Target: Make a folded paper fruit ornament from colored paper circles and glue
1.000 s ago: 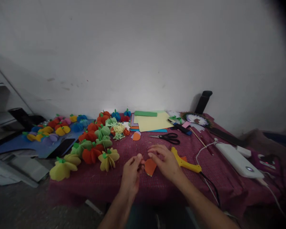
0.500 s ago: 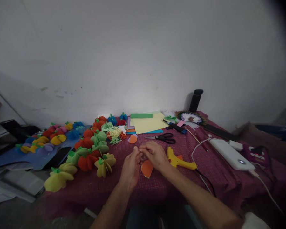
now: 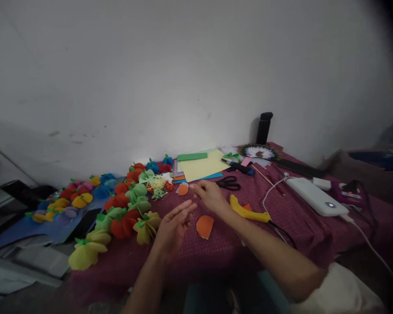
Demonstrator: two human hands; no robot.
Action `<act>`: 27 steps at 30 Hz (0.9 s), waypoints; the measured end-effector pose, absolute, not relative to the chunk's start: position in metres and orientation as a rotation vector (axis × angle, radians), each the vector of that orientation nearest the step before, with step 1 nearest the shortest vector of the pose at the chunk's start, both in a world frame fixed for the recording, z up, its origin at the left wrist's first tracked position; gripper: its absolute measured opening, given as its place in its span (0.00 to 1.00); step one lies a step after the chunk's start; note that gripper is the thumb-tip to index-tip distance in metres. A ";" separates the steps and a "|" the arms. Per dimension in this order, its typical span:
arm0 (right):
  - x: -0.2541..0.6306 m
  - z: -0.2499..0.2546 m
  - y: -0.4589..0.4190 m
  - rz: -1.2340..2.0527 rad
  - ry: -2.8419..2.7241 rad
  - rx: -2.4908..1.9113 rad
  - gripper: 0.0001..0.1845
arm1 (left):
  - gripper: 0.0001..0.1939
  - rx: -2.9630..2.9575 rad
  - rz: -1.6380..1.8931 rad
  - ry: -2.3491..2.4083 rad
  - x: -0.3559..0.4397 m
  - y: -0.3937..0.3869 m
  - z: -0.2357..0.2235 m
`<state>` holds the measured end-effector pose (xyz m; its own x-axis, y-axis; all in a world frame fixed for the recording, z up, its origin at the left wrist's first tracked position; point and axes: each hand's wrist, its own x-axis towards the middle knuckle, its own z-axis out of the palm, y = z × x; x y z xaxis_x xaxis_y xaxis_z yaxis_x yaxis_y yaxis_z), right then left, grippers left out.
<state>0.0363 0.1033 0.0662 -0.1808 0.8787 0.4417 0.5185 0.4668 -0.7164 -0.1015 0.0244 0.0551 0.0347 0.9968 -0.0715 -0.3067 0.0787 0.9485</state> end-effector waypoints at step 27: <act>0.069 0.026 0.090 0.350 -2.650 -1.281 0.12 | 0.37 2.120 0.720 1.803 -0.099 0.037 0.017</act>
<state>0.0695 0.0899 0.0258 -0.6137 0.7876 0.0563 0.7460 0.6017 -0.2854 -0.0987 0.0365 0.0172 0.1039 0.9747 0.1977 0.8425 -0.1919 0.5033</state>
